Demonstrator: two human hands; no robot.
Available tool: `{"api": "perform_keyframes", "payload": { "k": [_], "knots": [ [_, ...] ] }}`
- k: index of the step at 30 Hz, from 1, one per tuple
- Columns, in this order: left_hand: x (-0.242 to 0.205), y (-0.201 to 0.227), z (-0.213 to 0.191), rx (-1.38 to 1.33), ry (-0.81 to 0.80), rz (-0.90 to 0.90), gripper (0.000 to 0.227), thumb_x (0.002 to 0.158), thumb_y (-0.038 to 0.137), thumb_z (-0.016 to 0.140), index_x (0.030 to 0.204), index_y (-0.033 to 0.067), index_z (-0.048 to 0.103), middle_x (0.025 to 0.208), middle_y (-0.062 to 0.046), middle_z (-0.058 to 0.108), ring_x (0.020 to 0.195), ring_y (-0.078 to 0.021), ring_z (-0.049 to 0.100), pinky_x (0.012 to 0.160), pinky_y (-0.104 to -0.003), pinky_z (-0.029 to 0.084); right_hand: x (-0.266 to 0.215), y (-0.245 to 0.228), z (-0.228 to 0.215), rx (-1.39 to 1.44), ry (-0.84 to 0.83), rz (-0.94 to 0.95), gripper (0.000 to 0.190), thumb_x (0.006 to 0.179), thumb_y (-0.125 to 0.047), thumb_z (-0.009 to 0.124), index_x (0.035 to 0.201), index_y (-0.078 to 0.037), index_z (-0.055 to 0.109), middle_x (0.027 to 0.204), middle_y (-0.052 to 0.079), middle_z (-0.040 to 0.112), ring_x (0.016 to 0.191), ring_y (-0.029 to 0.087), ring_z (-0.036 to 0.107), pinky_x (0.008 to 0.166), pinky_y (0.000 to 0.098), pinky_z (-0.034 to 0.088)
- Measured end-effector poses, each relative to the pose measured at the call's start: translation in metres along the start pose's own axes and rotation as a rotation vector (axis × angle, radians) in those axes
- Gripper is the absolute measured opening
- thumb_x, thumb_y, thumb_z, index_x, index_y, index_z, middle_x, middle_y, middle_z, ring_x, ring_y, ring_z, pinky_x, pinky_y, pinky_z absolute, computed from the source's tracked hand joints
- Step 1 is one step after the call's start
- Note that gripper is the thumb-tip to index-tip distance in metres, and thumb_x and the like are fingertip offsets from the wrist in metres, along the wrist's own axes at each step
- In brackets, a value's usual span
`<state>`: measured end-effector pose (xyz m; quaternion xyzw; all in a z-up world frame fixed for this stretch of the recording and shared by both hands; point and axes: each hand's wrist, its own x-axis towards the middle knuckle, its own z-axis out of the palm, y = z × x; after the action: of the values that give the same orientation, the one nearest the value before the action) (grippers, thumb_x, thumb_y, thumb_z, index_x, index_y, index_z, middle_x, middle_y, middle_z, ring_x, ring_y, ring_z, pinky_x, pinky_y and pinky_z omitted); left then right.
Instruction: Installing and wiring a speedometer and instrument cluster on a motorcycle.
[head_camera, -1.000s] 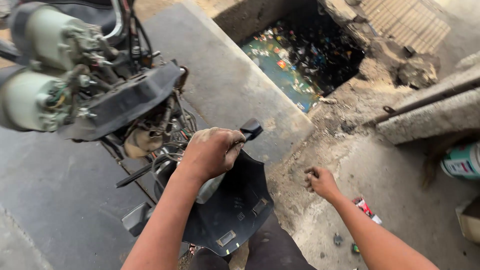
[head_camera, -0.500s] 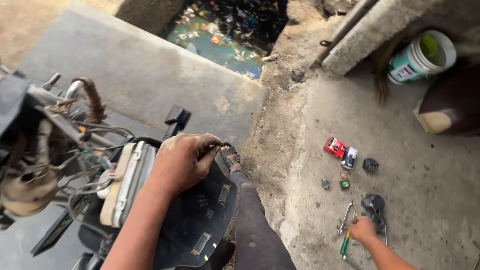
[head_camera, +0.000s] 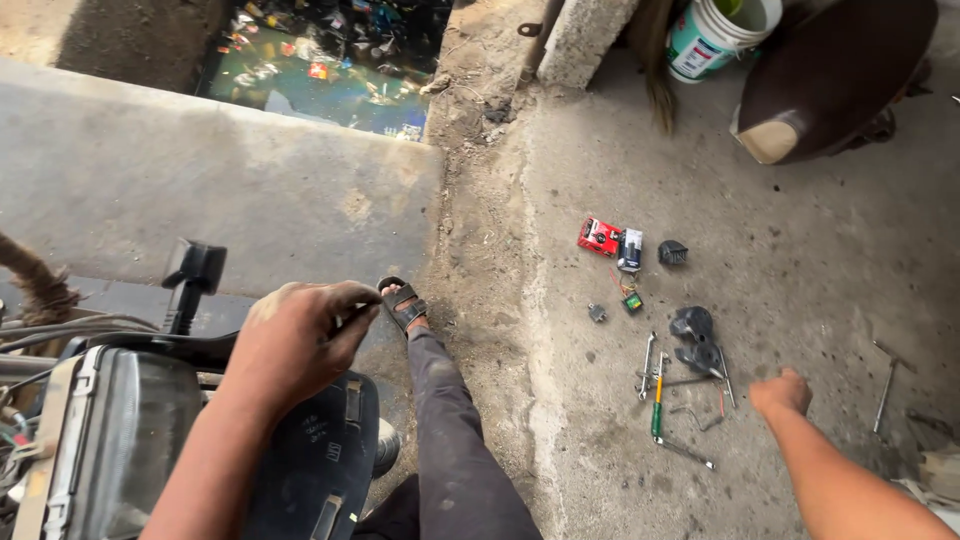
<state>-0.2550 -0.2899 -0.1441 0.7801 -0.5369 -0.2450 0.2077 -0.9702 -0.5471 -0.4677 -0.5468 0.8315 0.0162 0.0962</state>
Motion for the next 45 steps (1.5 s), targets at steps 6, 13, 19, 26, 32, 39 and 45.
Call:
{"api": "perform_keyframes", "payload": {
  "k": [6, 13, 19, 26, 32, 39, 45],
  "knots": [
    [-0.009, -0.006, -0.018, 0.040, 0.024, -0.033, 0.020, 0.087, 0.027, 0.069, 0.102, 0.0211, 0.081, 0.083, -0.009, 0.079, 0.075, -0.0294, 0.076, 0.070, -0.043, 0.057, -0.008, -0.033, 0.031, 0.149, 0.008, 0.031, 0.055, 0.080, -0.006, 0.073, 0.135, -0.003, 0.066, 0.127, 0.024, 0.070, 0.115, 0.037, 0.069, 0.100, 0.0446, 0.053],
    [-0.032, -0.020, -0.055, 0.053, 0.163, -0.089, 0.019, 0.086, 0.026, 0.069, 0.100, 0.0203, 0.081, 0.084, -0.012, 0.077, 0.082, -0.0360, 0.073, 0.074, -0.047, 0.056, -0.179, -0.298, 0.067, 0.670, -0.179, -0.651, 0.041, 0.085, -0.006, 0.069, 0.126, -0.005, 0.067, 0.110, 0.009, 0.073, 0.087, 0.020, 0.071, 0.080, 0.0350, 0.057],
    [-0.063, -0.042, -0.099, 0.070, 0.353, -0.172, 0.018, 0.086, 0.024, 0.070, 0.099, 0.0188, 0.080, 0.084, -0.012, 0.076, 0.084, -0.0357, 0.072, 0.077, -0.048, 0.055, -0.414, -0.542, -0.113, 1.156, -0.558, -1.040, 0.032, 0.093, -0.004, 0.063, 0.124, -0.004, 0.068, 0.108, 0.005, 0.071, 0.092, 0.013, 0.066, 0.076, 0.0274, 0.055],
    [-0.129, -0.083, -0.171, 0.238, 0.913, -0.209, 0.010, 0.086, 0.017, 0.073, 0.093, 0.0111, 0.076, 0.092, -0.008, 0.074, 0.091, -0.0310, 0.069, 0.083, -0.044, 0.051, -0.551, -0.679, -0.210, 1.209, -0.804, -1.499, 0.025, 0.095, -0.004, 0.062, 0.118, -0.003, 0.070, 0.104, 0.004, 0.073, 0.091, 0.010, 0.067, 0.074, 0.0249, 0.055],
    [-0.192, -0.142, -0.220, 0.579, 1.313, -0.579, 0.021, 0.093, 0.012, 0.077, 0.112, 0.0118, 0.071, 0.118, -0.008, 0.068, 0.119, -0.0296, 0.061, 0.105, -0.047, 0.040, -0.612, -0.774, -0.228, 0.951, -0.902, -1.854, 0.022, 0.094, -0.009, 0.067, 0.115, -0.004, 0.072, 0.098, 0.004, 0.075, 0.086, 0.009, 0.068, 0.067, 0.0266, 0.055],
    [-0.205, -0.176, -0.283, 0.446, 1.074, -1.010, 0.080, 0.078, 0.054, 0.085, 0.138, 0.0095, 0.054, 0.137, -0.016, 0.057, 0.130, -0.0375, 0.051, 0.106, -0.052, 0.034, -0.662, -0.895, -0.256, 0.760, -0.495, -2.383, 0.047, 0.091, -0.003, 0.068, 0.137, -0.006, 0.058, 0.126, 0.013, 0.063, 0.116, 0.024, 0.062, 0.098, 0.0361, 0.053],
    [-0.192, -0.167, -0.294, 0.175, 0.754, -1.365, 0.107, 0.071, 0.077, 0.075, 0.154, 0.0188, 0.039, 0.137, -0.016, 0.062, 0.126, -0.0344, 0.059, 0.108, -0.052, 0.040, -0.690, -0.993, -0.254, 0.336, 0.047, -2.622, 0.100, 0.064, -0.010, 0.074, 0.154, -0.001, 0.032, 0.152, 0.024, 0.039, 0.141, 0.043, 0.037, 0.115, 0.0555, 0.031]
  ]
}}
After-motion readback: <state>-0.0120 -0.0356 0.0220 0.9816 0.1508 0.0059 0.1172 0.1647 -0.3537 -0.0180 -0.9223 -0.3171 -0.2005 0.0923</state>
